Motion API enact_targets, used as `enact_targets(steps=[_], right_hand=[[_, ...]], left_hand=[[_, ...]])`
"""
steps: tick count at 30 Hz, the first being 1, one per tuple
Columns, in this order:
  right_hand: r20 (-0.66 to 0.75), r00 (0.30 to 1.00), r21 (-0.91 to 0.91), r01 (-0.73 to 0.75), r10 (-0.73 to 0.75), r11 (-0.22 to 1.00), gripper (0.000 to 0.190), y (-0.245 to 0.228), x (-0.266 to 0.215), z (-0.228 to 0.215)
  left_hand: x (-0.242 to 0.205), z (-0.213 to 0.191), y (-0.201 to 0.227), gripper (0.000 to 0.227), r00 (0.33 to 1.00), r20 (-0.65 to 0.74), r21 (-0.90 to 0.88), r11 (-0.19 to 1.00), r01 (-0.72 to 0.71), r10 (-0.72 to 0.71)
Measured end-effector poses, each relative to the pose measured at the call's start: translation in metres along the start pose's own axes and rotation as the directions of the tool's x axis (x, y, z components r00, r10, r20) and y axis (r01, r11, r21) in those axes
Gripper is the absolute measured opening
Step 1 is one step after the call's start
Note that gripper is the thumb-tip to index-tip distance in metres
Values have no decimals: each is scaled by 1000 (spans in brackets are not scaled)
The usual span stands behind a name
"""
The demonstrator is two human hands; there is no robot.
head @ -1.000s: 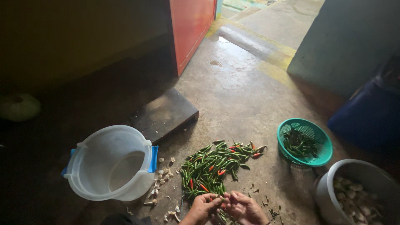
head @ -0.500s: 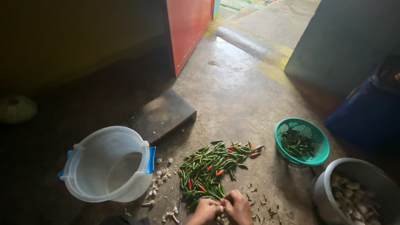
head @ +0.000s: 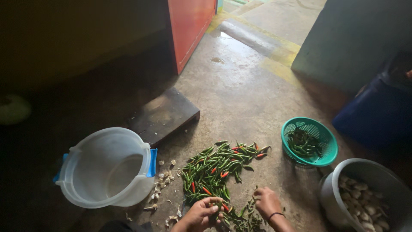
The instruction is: The person removes stems from green and red chilies by hand, placing the destemmed chilies into a green basket.
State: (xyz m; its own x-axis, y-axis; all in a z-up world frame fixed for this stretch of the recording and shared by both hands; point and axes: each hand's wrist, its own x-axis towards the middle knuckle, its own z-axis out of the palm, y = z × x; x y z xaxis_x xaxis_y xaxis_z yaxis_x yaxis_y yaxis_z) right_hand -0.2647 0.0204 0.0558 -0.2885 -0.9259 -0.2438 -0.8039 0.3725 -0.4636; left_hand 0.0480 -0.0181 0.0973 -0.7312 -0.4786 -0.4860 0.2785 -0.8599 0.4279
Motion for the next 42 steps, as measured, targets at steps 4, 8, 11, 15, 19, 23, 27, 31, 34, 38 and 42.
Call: enact_targets(steps=[4, 8, 11, 15, 19, 23, 27, 31, 34, 38, 42], right_hand=[[151, 963, -171, 249, -224, 953, 29, 6, 4, 40], [31, 931, -164, 365, -365, 917, 13, 15, 1, 60], [86, 897, -145, 442, -434, 885, 13, 28, 4, 52], [176, 831, 7, 534, -527, 845, 15, 15, 3, 28], [211, 779, 196, 559, -591, 806, 9, -29, -23, -8], [231, 749, 180, 594, -621, 784, 13, -64, -33, -21], [107, 840, 182, 509, -532, 841, 11, -75, -28, -20], [124, 938, 244, 289, -325, 926, 11, -87, -28, -16], [221, 937, 419, 158, -269, 894, 14, -89, -26, -12], [190, 971, 380, 62, -143, 923, 22, -77, -14, 8], [424, 893, 709, -431, 152, 558, 22, -55, -1, 55]], left_hand=[[1, 2, 2, 24, 994, -107, 4, 1000, 3, -2], [12, -15, 1, 18, 975, -224, 164, 985, 49, -11], [15, -27, -3, 19, 972, -234, 164, 984, 76, -36], [19, -18, -3, 20, 954, -300, 277, 954, 111, -23], [21, 13, 0, 32, 920, -388, 427, 875, 227, -49], [30, 15, -3, 30, 928, -354, 492, 820, 291, -116], [53, -7, -24, 18, 981, -192, 436, 898, 59, 29], [51, 7, -32, 20, 958, -230, 358, 930, -80, 171], [47, 26, -28, 19, 953, -217, 153, 971, -182, 212], [49, 37, -26, 16, 864, -353, 162, 933, -321, 359], [61, 44, -35, 15, 723, -358, 458, 786, -415, 591]])
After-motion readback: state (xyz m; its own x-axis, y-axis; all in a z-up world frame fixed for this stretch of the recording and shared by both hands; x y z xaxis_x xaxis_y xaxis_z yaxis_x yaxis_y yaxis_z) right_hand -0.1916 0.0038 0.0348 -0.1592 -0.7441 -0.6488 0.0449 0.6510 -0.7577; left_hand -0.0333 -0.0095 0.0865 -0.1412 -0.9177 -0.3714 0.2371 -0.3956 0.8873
